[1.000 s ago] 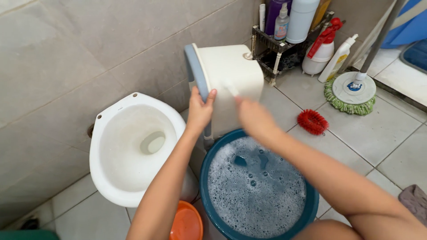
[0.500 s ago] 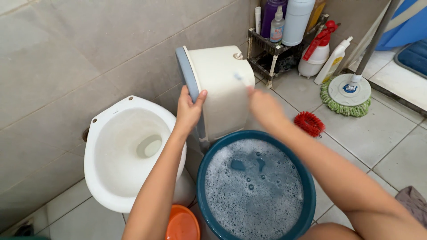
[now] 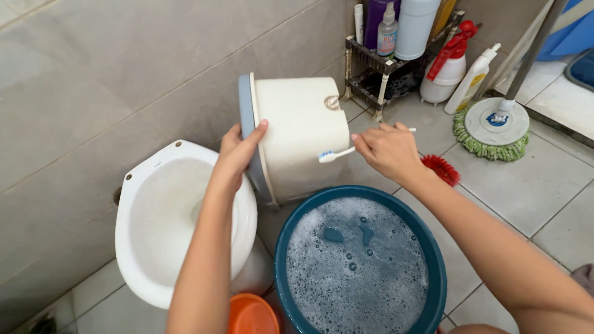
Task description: Scrubbing and cleaning the exterior of a plastic bucket using a toothbrush and soapy water in a bathroom.
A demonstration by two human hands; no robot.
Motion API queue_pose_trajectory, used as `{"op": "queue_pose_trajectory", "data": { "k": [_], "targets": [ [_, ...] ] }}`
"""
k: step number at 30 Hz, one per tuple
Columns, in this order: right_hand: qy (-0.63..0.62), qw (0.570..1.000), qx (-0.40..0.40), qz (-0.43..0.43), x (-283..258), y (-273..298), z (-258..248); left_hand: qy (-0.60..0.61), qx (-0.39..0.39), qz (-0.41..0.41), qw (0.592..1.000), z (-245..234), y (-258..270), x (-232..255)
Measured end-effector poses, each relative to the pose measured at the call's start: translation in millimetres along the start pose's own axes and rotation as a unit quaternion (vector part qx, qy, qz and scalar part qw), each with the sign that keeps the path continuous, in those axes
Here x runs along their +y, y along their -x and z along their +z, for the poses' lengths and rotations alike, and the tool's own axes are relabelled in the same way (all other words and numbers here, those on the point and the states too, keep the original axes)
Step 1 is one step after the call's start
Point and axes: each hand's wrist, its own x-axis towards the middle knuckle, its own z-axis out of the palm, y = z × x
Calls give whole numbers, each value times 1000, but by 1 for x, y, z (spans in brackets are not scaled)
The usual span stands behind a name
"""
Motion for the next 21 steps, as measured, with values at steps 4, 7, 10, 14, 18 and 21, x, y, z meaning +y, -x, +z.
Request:
{"op": "queue_pose_trajectory", "data": {
  "k": [4, 7, 10, 14, 18, 21],
  "targets": [
    [26, 999, 48, -1, 20, 10, 24, 15, 97, 133, 986, 27, -18, -29],
    [34, 992, 46, 111, 44, 13, 24, -19, 133, 187, 973, 25, 1, -34],
    [8, 988, 112, 109, 43, 11, 13, -68, 139, 197, 968, 18, 19, -49],
    [17, 991, 117, 61, 27, 4, 8, -91, 130, 185, 970, 12, 33, -60],
    [9, 994, 107, 17, 23, -2, 31, -95, 125, 166, 974, 9, 39, -65],
    [62, 989, 136, 12, 60, 2, 45, -85, 116, 172, 974, 9, 43, -65]
  ]
}}
